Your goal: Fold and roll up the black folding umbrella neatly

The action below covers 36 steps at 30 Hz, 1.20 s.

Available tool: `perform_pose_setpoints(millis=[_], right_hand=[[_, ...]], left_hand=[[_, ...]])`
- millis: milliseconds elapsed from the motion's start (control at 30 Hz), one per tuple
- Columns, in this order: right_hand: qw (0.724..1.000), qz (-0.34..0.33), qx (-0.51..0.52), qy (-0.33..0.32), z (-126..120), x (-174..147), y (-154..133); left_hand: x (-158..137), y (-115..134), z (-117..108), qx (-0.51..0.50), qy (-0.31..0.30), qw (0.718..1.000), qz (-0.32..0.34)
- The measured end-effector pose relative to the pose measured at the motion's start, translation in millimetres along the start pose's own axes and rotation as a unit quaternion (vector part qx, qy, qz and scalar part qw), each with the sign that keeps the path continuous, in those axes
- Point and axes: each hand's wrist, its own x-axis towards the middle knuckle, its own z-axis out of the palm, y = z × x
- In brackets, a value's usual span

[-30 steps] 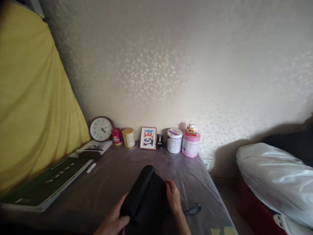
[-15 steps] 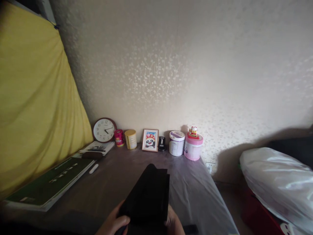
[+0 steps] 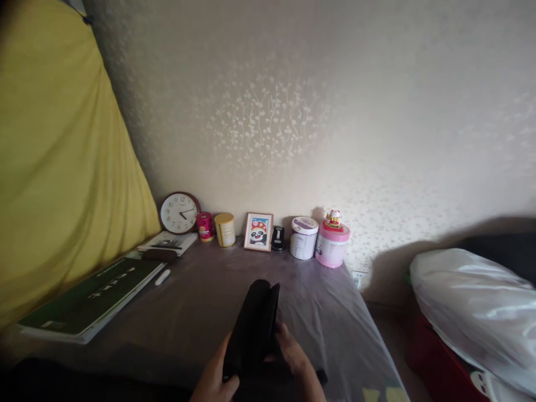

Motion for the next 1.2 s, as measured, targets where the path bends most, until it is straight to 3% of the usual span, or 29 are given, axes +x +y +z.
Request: perform_pose_setpoints(millis=[67, 200, 267, 367, 533, 667, 833, 1000, 1200], right_hand=[[0.998, 0.043, 0.035, 0.004, -9, 0, 5], [0.974, 0.161, 0.002, 0.161, -26, 1, 9], [0.968, 0.167, -0.021, 0.187, -30, -1, 3], [0.972, 0.141, -0.066, 0.176, -27, -4, -6], [0.965, 0.164, -0.123, 0.165, -12, -4, -2], [0.972, 0.136, -0.076, 0.176, -7, 8, -7], [0.989, 0.101, 0.021, 0.109, 8, 37, -40], [0.990, 0.106, -0.020, 0.096, 38, 59, -50], [0.990, 0.131, -0.053, 0.016, 48, 64, -62]], left_hand=[[-1, -13, 9, 0.042, 0.009, 0.998, 0.039], [-4, -16, 17, 0.080, 0.004, 0.996, 0.026], [-5, -10, 16, 0.090, 0.000, 0.996, 0.023], [-7, -1, 14, 0.103, -0.001, 0.995, 0.020], [-8, 1, 14, 0.103, -0.006, 0.994, 0.019], [-6, 3, 14, 0.096, 0.000, 0.995, -0.001], [-5, 3, 17, 0.120, -0.014, 0.993, -0.005], [-6, -9, 22, 0.108, 0.013, 0.994, 0.010], [-3, -4, 16, 0.135, -0.027, 0.990, -0.011]])
